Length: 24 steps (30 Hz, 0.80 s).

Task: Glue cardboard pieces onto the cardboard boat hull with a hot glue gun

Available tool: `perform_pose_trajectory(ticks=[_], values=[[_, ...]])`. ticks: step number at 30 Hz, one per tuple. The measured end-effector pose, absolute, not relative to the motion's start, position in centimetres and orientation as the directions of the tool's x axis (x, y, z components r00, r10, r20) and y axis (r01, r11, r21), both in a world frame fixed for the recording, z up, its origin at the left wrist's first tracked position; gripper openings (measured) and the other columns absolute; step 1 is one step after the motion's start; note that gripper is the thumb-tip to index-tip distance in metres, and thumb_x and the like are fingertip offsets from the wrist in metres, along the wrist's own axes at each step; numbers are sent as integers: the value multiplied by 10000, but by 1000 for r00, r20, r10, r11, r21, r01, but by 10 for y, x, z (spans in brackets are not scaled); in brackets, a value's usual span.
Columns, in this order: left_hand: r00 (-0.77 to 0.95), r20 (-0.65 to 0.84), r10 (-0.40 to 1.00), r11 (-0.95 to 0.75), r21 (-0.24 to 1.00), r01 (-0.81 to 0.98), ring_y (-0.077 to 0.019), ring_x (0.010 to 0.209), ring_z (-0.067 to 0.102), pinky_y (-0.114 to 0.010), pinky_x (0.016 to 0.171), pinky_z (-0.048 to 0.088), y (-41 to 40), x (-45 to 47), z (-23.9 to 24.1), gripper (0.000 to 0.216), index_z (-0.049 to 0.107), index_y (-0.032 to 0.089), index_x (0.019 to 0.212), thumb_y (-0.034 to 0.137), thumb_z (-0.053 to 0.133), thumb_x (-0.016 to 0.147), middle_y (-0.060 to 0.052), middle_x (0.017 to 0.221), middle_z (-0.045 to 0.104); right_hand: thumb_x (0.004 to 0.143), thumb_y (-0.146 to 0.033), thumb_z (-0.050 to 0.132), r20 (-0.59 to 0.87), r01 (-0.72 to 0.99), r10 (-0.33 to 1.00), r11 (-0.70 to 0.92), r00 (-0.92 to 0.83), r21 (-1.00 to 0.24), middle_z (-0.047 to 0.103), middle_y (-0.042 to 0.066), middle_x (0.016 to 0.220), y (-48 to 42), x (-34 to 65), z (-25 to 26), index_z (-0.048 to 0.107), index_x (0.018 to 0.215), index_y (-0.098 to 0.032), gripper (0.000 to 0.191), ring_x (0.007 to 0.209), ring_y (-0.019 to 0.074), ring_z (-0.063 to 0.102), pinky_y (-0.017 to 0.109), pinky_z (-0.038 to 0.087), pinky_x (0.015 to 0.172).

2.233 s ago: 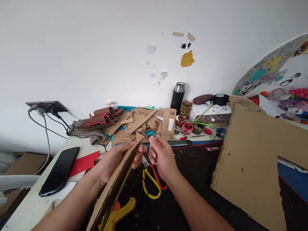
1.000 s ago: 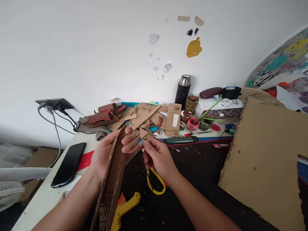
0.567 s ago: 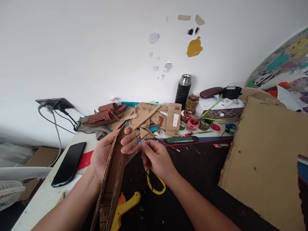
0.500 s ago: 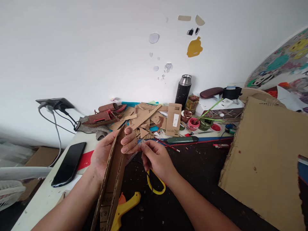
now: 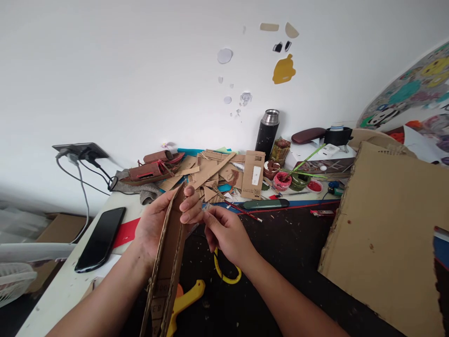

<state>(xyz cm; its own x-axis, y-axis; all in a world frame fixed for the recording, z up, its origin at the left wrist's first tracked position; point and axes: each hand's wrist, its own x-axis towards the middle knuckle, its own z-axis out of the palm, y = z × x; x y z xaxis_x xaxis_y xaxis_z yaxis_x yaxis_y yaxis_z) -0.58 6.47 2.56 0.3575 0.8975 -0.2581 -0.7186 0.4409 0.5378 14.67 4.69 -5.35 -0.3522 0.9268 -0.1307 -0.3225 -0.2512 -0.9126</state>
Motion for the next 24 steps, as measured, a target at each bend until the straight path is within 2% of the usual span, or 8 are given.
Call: perform_pose_trajectory(ticks=[12,20,24], values=[[355,-229,906,416,623,-662,-136,547,504,-258,588,528,64,-4,23,145,649,164,839,150,584,968,16,670,467,897,-777,711,-136,-301,925,-250,-354,-920,547,-75,539,47,146,-56,612,823,-222,569,395,101,472,220,364,397],[397,-173,901,410,637,-653,-123,578,518,-265,641,560,63,-6,21,120,720,122,855,183,681,951,5,685,525,874,-790,731,-136,-294,921,-253,-364,-922,521,-89,516,46,144,-57,618,841,-218,584,386,93,433,208,344,382],[354,-177,918,372,692,-619,-138,598,525,-277,646,573,65,-10,20,175,720,130,862,202,628,993,-2,701,532,873,-797,725,-156,-267,922,-260,-354,-928,531,-82,526,46,143,-57,634,858,-217,587,395,101,452,212,369,385]])
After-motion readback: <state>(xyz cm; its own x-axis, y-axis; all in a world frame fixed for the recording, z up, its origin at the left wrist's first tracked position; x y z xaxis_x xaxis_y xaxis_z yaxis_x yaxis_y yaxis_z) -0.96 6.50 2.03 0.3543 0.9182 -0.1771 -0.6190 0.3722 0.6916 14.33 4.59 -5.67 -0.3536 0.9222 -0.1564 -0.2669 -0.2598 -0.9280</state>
